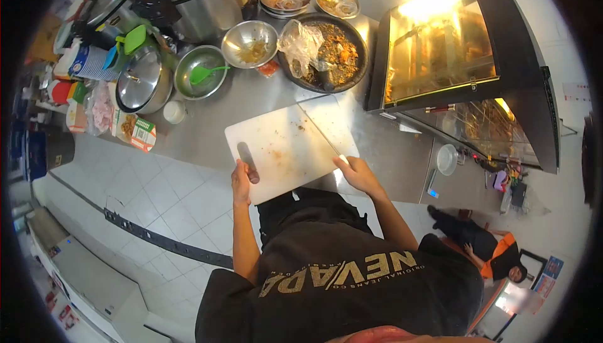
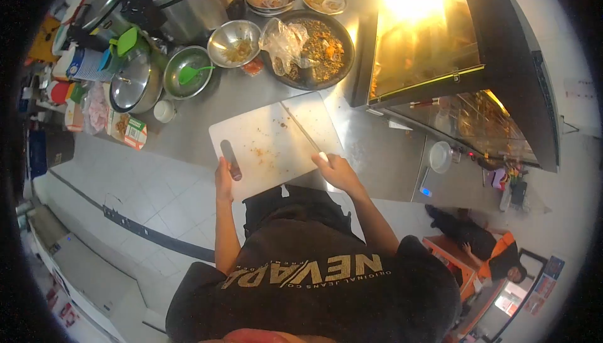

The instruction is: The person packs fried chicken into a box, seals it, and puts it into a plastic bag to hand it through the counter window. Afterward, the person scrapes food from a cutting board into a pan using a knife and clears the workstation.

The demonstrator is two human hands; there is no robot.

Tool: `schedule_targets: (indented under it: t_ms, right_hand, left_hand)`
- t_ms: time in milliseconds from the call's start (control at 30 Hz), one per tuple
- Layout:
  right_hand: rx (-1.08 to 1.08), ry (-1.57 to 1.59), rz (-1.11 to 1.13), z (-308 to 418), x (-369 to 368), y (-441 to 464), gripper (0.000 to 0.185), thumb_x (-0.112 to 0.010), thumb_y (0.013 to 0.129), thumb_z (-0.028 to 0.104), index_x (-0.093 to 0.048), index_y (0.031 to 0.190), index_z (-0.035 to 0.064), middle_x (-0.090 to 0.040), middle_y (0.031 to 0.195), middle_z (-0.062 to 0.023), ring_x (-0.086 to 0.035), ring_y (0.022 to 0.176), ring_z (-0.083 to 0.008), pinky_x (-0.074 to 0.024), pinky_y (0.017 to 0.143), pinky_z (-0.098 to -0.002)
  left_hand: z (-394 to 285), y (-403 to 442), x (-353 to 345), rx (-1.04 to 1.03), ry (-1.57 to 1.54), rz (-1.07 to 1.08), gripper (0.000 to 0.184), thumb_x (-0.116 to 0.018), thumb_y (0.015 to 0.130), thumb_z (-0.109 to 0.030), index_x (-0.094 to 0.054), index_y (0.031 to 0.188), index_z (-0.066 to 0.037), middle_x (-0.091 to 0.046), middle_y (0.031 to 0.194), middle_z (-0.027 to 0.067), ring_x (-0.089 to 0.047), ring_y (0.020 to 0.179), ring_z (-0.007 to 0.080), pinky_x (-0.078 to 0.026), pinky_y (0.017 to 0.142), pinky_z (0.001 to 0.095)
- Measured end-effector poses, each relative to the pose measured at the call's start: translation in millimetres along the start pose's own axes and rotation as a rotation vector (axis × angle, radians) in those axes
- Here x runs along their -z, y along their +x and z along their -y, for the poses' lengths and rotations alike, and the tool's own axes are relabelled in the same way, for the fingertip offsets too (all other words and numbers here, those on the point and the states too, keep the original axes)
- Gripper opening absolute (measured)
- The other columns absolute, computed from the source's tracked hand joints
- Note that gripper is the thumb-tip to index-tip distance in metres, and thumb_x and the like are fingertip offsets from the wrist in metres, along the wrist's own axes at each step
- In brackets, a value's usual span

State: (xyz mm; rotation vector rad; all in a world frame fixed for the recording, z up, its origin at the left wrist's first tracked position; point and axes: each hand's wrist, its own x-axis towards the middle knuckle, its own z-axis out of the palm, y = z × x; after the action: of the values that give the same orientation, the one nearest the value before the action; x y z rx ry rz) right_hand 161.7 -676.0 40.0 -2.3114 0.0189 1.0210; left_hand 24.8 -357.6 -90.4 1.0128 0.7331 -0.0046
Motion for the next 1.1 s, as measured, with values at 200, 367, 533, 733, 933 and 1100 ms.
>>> schedule_targets:
  t_ms: [200,367,533,733,933,1100]
  right_hand:
    - [0.265,0.234,0.059,21,47,-58,0.057,-0.042,0.104,0.051,-0.06,0.095,-0.0022,-0.052,0.062,-0.0022,-0.049,0.05,-0.012,-0.0418,0.048,-0.029]
    - [0.656,0.072,-0.05,73,83,-73,0.042,-0.043,0.106,0.036,-0.052,0.09,-0.0019,-0.058,0.067,-0.0174,-0.057,0.059,-0.0376,-0.0439,0.056,-0.0462]
    - [0.943,-0.047,-0.244,112,59,-45,0.032,-0.047,0.104,0.029,-0.048,0.09,-0.0006,-0.058,0.067,-0.024,-0.056,0.059,-0.0456,-0.0417,0.055,-0.0564]
    - [0.761,0.034,-0.294,146,31,17,0.035,-0.045,0.104,0.033,-0.05,0.093,0.0,-0.062,0.071,-0.0279,-0.06,0.064,-0.0498,-0.0447,0.059,-0.0587]
    - [0.484,0.029,-0.5,115,67,112,0.045,-0.04,0.105,0.038,-0.054,0.084,0.0005,-0.064,0.085,-0.0338,-0.061,0.078,-0.0549,-0.049,0.071,-0.0626]
    - [0.345,0.174,-0.47,53,100,184,0.056,-0.029,0.107,0.039,-0.062,0.095,-0.0044,-0.063,0.082,-0.0309,-0.064,0.08,-0.0466,-0.0525,0.075,-0.0486]
  left_hand:
    - [-87,-74,-35,-0.06,0.09,-0.218,0.044,-0.039,0.106,-0.049,-0.044,0.078,-0.015,-0.067,0.08,0.0059,-0.062,0.064,0.0099,-0.045,0.052,0.0216]
    - [-146,-73,-94,-0.224,0.041,-0.265,0.042,-0.041,0.106,-0.046,-0.049,0.081,-0.013,-0.064,0.081,0.0034,-0.061,0.067,0.0106,-0.047,0.055,0.0238]
    - [-185,-10,-141,-0.317,-0.049,-0.324,0.04,-0.041,0.107,-0.043,-0.053,0.085,-0.011,-0.061,0.081,0.0014,-0.059,0.07,0.0103,-0.047,0.062,0.0262]
    - [-216,63,-189,-0.375,0.019,-0.241,0.039,-0.04,0.107,-0.041,-0.048,0.08,-0.013,-0.061,0.076,0.0061,-0.056,0.063,0.0127,-0.045,0.058,0.0273]
    - [-222,83,-198,-0.356,-0.078,-0.08,0.04,-0.044,0.105,-0.044,-0.045,0.078,-0.015,-0.064,0.075,0.0096,-0.057,0.058,0.0146,-0.045,0.053,0.0269]
    - [-231,90,-200,-0.344,0.043,-0.101,0.038,-0.046,0.105,-0.043,-0.045,0.08,-0.013,-0.063,0.076,0.0094,-0.056,0.057,0.0144,-0.047,0.053,0.0266]
